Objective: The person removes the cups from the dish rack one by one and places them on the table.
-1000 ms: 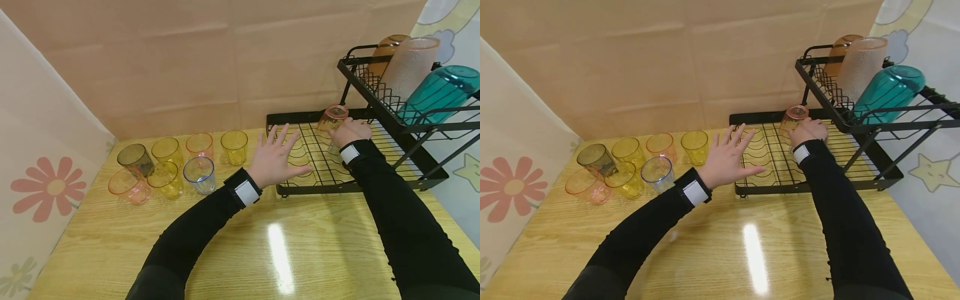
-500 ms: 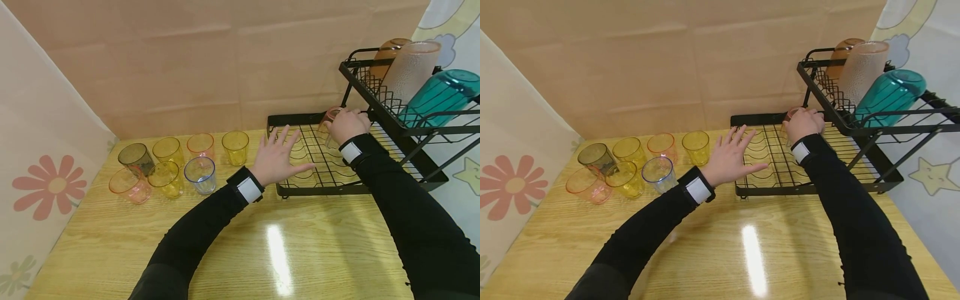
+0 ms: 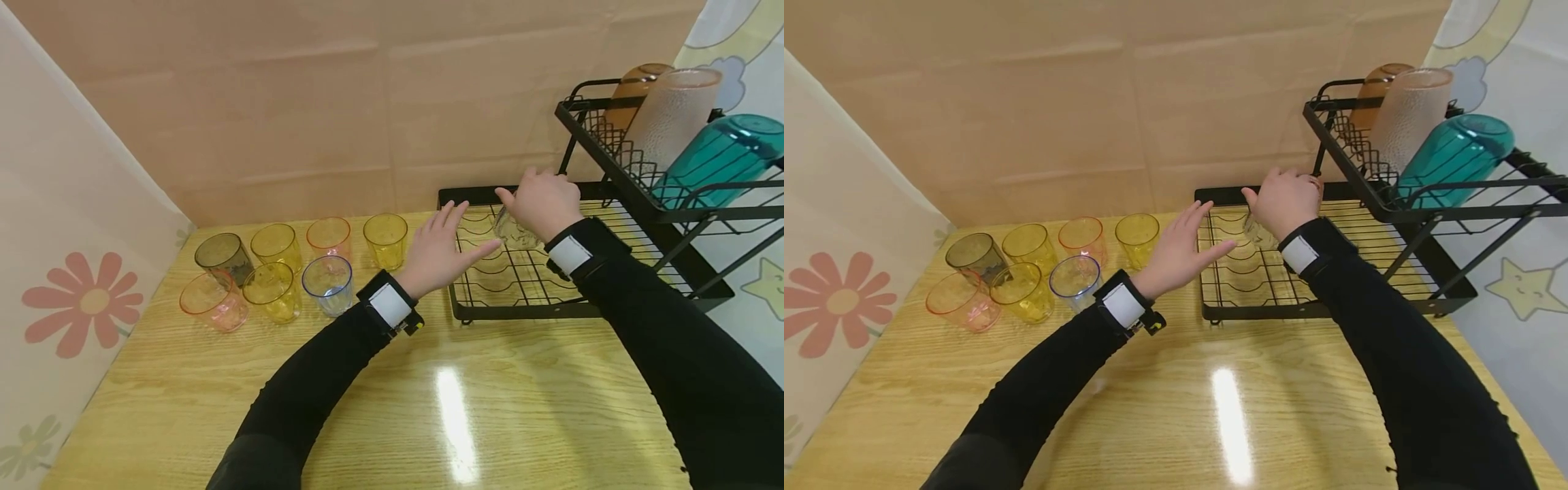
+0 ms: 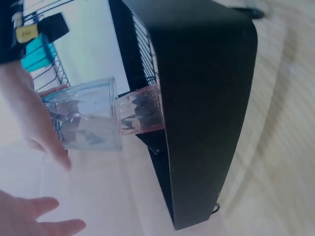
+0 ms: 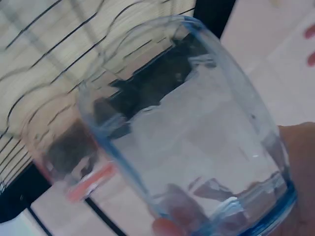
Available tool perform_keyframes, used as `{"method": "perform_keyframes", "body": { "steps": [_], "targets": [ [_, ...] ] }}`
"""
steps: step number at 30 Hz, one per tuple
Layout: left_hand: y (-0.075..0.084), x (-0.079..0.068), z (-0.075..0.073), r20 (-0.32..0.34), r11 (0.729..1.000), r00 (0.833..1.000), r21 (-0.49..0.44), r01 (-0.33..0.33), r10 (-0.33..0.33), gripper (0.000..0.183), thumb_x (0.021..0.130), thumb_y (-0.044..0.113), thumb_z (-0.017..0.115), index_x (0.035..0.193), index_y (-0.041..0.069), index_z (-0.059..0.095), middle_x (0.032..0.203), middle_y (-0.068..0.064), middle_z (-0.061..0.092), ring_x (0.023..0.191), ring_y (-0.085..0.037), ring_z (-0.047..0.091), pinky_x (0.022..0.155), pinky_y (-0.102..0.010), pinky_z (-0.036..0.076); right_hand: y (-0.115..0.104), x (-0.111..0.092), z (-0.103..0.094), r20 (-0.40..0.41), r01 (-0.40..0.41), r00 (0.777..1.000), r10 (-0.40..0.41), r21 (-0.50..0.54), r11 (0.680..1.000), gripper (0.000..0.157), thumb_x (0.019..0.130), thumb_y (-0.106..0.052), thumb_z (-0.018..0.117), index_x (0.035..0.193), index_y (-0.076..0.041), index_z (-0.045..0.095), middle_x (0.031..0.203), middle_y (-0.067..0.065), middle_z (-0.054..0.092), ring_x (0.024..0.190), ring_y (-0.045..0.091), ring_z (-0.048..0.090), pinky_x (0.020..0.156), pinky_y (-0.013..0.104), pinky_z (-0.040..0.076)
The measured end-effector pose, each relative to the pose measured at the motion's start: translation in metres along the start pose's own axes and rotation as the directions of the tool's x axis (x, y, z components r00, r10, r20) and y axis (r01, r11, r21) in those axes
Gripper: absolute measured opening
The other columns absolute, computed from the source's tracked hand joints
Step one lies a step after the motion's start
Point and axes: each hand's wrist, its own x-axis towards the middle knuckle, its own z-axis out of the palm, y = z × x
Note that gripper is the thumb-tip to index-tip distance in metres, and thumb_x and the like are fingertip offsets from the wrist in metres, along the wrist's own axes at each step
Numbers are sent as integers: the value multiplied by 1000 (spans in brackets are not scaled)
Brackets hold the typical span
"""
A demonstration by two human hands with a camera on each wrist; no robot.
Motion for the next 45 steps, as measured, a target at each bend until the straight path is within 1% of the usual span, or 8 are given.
{"method": "perform_keyframes", "body": {
  "steps": [4,8,18,22,30,35,39,45],
  "targets": [
    [-8,-3,-5,-30,976,999,-215,22,-30,83,93,64,48,155,16,22,160,-7,19,145,-22,18,114,-45,20,-6,-6,1,-20,50,999,-48,134,990,66,101,-53,38,108,12,49,94,33,54,81,50,58,65,59,48],
    [-18,-10,-10,-33,906,997,-420,49,-69,80,95,59,48,156,15,20,160,-5,19,145,-19,18,113,-46,22,-14,-14,7,-37,80,997,-72,344,936,66,99,-58,35,111,6,50,92,24,56,74,39,58,59,50,46],
    [-36,-24,-28,24,610,971,-774,169,-239,70,100,51,40,154,12,21,157,-12,21,142,-29,22,110,-51,24,-45,-29,35,-116,121,992,-52,736,667,60,101,-54,38,119,1,52,83,14,51,67,28,47,58,38,35],
    [-37,-32,-34,-1,529,961,-835,152,-278,68,101,52,34,155,12,20,157,-8,21,142,-25,22,112,-49,20,-60,-32,42,-150,145,988,-37,815,561,55,102,-49,40,118,2,53,86,13,49,68,26,44,58,35,34],
    [-31,-40,-42,75,287,893,-932,220,-443,77,96,64,34,157,21,14,156,-17,20,141,-36,19,108,-61,14,-83,-39,48,-215,203,976,-22,878,434,47,103,-42,43,116,2,53,92,12,53,68,23,45,53,30,35],
    [-28,-43,-42,98,231,877,-946,229,-470,79,95,66,36,157,23,13,156,-18,18,142,-40,16,107,-64,14,-93,-41,52,-261,247,965,-19,886,393,40,104,-35,42,116,2,53,88,13,54,65,23,47,52,29,38],
    [-26,-45,-41,122,221,880,-944,246,-459,80,94,68,36,157,25,12,158,-16,14,142,-41,14,105,-67,16,-100,-43,56,-283,272,959,-26,886,376,37,105,-31,43,119,2,52,96,15,57,74,24,51,58,29,40],
    [-25,-46,-38,139,196,877,-947,253,-460,77,93,68,37,154,23,23,150,-12,31,129,-35,38,99,-64,30,-111,-47,58,-302,297,953,-37,895,332,30,105,-23,44,121,2,49,96,14,55,77,24,51,60,27,40]
  ]
}}
